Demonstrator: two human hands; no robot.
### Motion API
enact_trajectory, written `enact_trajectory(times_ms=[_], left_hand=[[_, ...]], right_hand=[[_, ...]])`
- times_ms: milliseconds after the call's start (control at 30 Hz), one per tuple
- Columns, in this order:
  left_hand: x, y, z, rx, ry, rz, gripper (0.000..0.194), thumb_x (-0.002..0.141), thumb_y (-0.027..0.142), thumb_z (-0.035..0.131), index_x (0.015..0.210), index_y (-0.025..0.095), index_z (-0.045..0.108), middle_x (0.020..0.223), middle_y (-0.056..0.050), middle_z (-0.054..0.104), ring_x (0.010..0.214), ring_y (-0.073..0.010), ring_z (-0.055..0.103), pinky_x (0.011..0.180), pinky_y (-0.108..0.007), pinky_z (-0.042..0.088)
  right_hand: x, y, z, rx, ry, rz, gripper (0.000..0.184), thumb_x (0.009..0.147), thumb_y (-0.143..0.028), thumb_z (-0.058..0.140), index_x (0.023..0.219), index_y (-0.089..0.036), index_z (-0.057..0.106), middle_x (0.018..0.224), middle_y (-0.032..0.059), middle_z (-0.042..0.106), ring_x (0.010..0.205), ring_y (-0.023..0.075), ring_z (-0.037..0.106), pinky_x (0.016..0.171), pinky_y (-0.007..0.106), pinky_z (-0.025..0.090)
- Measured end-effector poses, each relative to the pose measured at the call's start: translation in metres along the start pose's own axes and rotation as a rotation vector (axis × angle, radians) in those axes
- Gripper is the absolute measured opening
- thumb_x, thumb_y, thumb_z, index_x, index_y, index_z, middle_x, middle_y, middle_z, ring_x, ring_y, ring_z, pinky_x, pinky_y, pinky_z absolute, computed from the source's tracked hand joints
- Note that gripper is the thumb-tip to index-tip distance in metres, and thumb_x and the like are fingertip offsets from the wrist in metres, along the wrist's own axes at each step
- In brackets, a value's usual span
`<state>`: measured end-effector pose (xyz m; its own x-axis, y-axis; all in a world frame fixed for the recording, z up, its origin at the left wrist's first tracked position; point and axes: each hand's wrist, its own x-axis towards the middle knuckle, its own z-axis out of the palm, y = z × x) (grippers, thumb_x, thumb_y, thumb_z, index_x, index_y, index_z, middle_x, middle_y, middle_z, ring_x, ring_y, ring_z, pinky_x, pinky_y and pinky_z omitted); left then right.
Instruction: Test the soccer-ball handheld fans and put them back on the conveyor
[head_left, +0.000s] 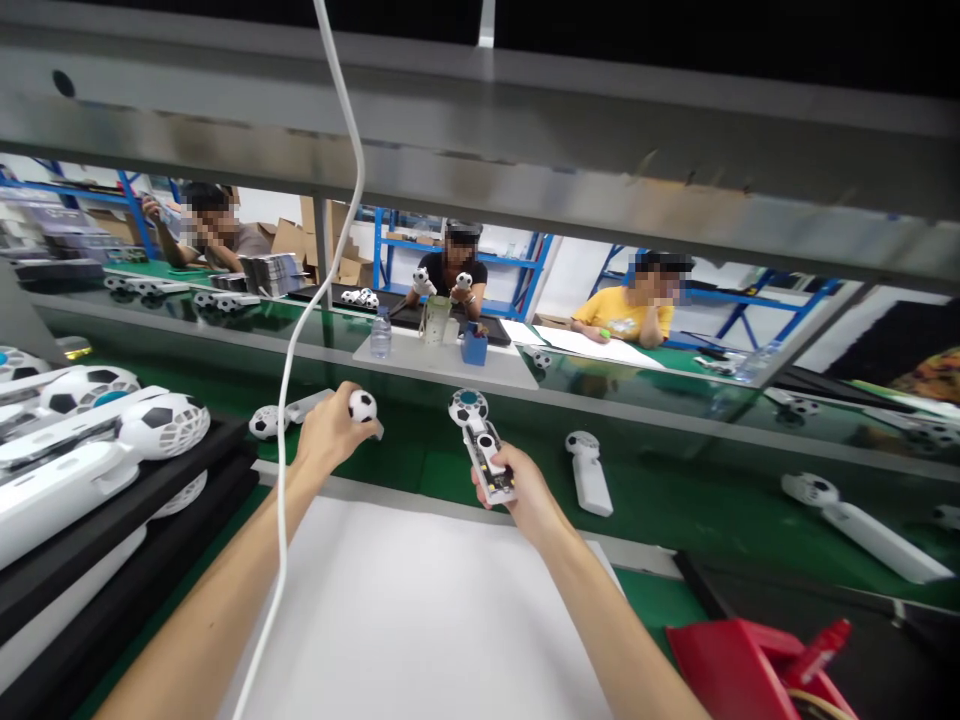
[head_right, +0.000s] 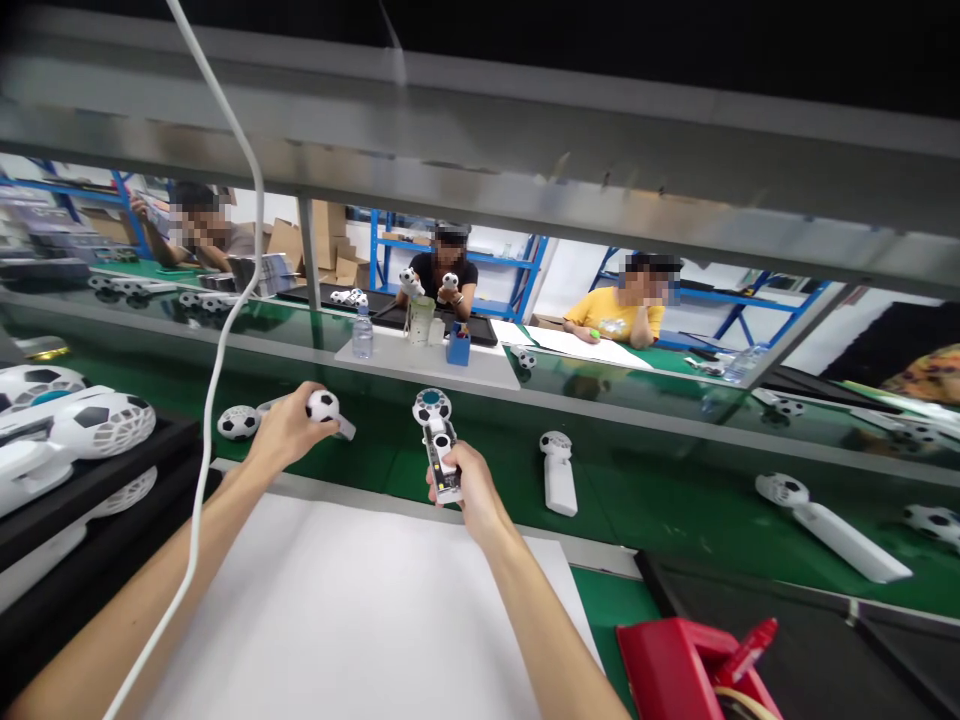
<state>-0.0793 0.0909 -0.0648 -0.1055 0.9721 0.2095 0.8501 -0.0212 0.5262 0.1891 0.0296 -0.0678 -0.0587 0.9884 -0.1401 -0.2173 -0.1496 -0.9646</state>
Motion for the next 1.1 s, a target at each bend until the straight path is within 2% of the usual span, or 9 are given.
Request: enact_trajectory(times_ms=[133, 233, 367, 467, 600, 667, 767, 967, 1100], left_hand=[[-0.003, 0.011, 0.005, -0.121, -0.036, 0.04, 0.065, 0.082, 0.048, 0.065, 0.136, 0.025, 0.038, 0.111, -0.007, 0.066, 0.101, -0.0264, 0.064, 0.078, -0.03, 0.047], [-0.002, 0.003, 0.023, -0.177, -0.2, 0.001, 0.072, 0.079, 0.042, 0.072, 0.138, 0.02, 0.039, 0.104, -0.008, 0.068, 0.093, -0.0261, 0.066, 0.076, -0.032, 0.049], [-0.002, -0.01, 0.039, -0.215, -0.488, -0.096, 0.044, 0.082, 0.036, 0.073, 0.117, 0.014, 0.058, 0.088, -0.003, 0.067, 0.072, -0.0168, 0.064, 0.066, -0.03, 0.053], [-0.005, -0.009, 0.043, -0.246, -0.573, -0.155, 0.025, 0.092, 0.034, 0.064, 0.105, 0.013, 0.062, 0.093, -0.003, 0.064, 0.074, -0.0137, 0.062, 0.067, -0.03, 0.054], [-0.014, 0.001, 0.048, -0.425, -0.649, -0.206, 0.025, 0.091, 0.031, 0.065, 0.108, 0.014, 0.058, 0.088, -0.002, 0.062, 0.07, -0.0129, 0.061, 0.061, -0.028, 0.054], [-0.019, 0.008, 0.047, -0.59, -0.702, -0.218, 0.032, 0.087, 0.036, 0.068, 0.107, 0.015, 0.055, 0.085, -0.002, 0.062, 0.067, -0.016, 0.063, 0.058, -0.03, 0.054], [-0.022, 0.019, 0.036, -0.88, -0.765, -0.187, 0.042, 0.079, 0.045, 0.073, 0.104, 0.018, 0.052, 0.086, -0.005, 0.064, 0.07, -0.0225, 0.068, 0.056, -0.033, 0.055], [-0.036, 0.052, -0.018, -1.356, -0.767, -0.048, 0.037, 0.083, 0.032, 0.069, 0.115, 0.017, 0.057, 0.117, -0.014, 0.066, 0.081, -0.0174, 0.066, 0.063, -0.028, 0.055], [-0.056, 0.073, -0.043, -1.602, -0.749, 0.026, 0.028, 0.084, 0.02, 0.065, 0.112, 0.015, 0.062, 0.115, -0.014, 0.066, 0.076, -0.0164, 0.065, 0.058, -0.027, 0.054]], right_hand=[[-0.01, -0.011, 0.006, -0.008, -0.048, -0.078, 0.022, 0.068, -0.029, 0.054, 0.087, -0.017, 0.053, 0.063, 0.002, 0.064, 0.047, 0.017, 0.056, 0.042, 0.026, 0.042], [-0.018, -0.02, 0.009, -0.013, -0.064, -0.118, 0.026, 0.069, -0.029, 0.053, 0.092, -0.018, 0.052, 0.064, 0.0017, 0.064, 0.047, 0.017, 0.056, 0.042, 0.026, 0.043], [-0.027, -0.031, 0.008, -0.031, -0.069, -0.161, 0.031, 0.07, -0.027, 0.054, 0.099, -0.017, 0.052, 0.066, 0.002, 0.065, 0.048, 0.0166, 0.056, 0.043, 0.025, 0.043], [-0.03, -0.035, 0.007, -0.037, -0.06, -0.182, 0.032, 0.07, -0.027, 0.054, 0.1, -0.017, 0.052, 0.066, 0.0014, 0.064, 0.048, 0.0168, 0.057, 0.043, 0.025, 0.044], [-0.031, -0.035, 0.009, -0.041, -0.047, -0.187, 0.031, 0.071, -0.027, 0.053, 0.1, -0.017, 0.053, 0.064, 0.0011, 0.064, 0.047, 0.0166, 0.057, 0.043, 0.025, 0.044], [-0.033, -0.036, 0.01, -0.039, -0.039, -0.188, 0.034, 0.071, -0.026, 0.054, 0.103, -0.016, 0.054, 0.065, 0.001, 0.064, 0.047, 0.016, 0.056, 0.043, 0.024, 0.044], [-0.036, -0.04, 0.012, -0.021, -0.018, -0.192, 0.041, 0.07, -0.022, 0.056, 0.111, -0.016, 0.054, 0.075, 0.0021, 0.069, 0.049, 0.0156, 0.059, 0.044, 0.024, 0.047], [-0.051, -0.057, 0.011, 0.129, -0.057, -0.181, 0.041, 0.066, -0.021, 0.059, 0.107, -0.017, 0.06, 0.114, 0.0086, 0.07, 0.077, 0.0254, 0.074, 0.07, 0.039, 0.063], [-0.062, -0.064, 0.009, 0.248, -0.145, -0.201, 0.044, 0.066, -0.016, 0.063, 0.11, -0.017, 0.062, 0.119, 0.0094, 0.07, 0.091, 0.0294, 0.073, 0.075, 0.042, 0.063]])
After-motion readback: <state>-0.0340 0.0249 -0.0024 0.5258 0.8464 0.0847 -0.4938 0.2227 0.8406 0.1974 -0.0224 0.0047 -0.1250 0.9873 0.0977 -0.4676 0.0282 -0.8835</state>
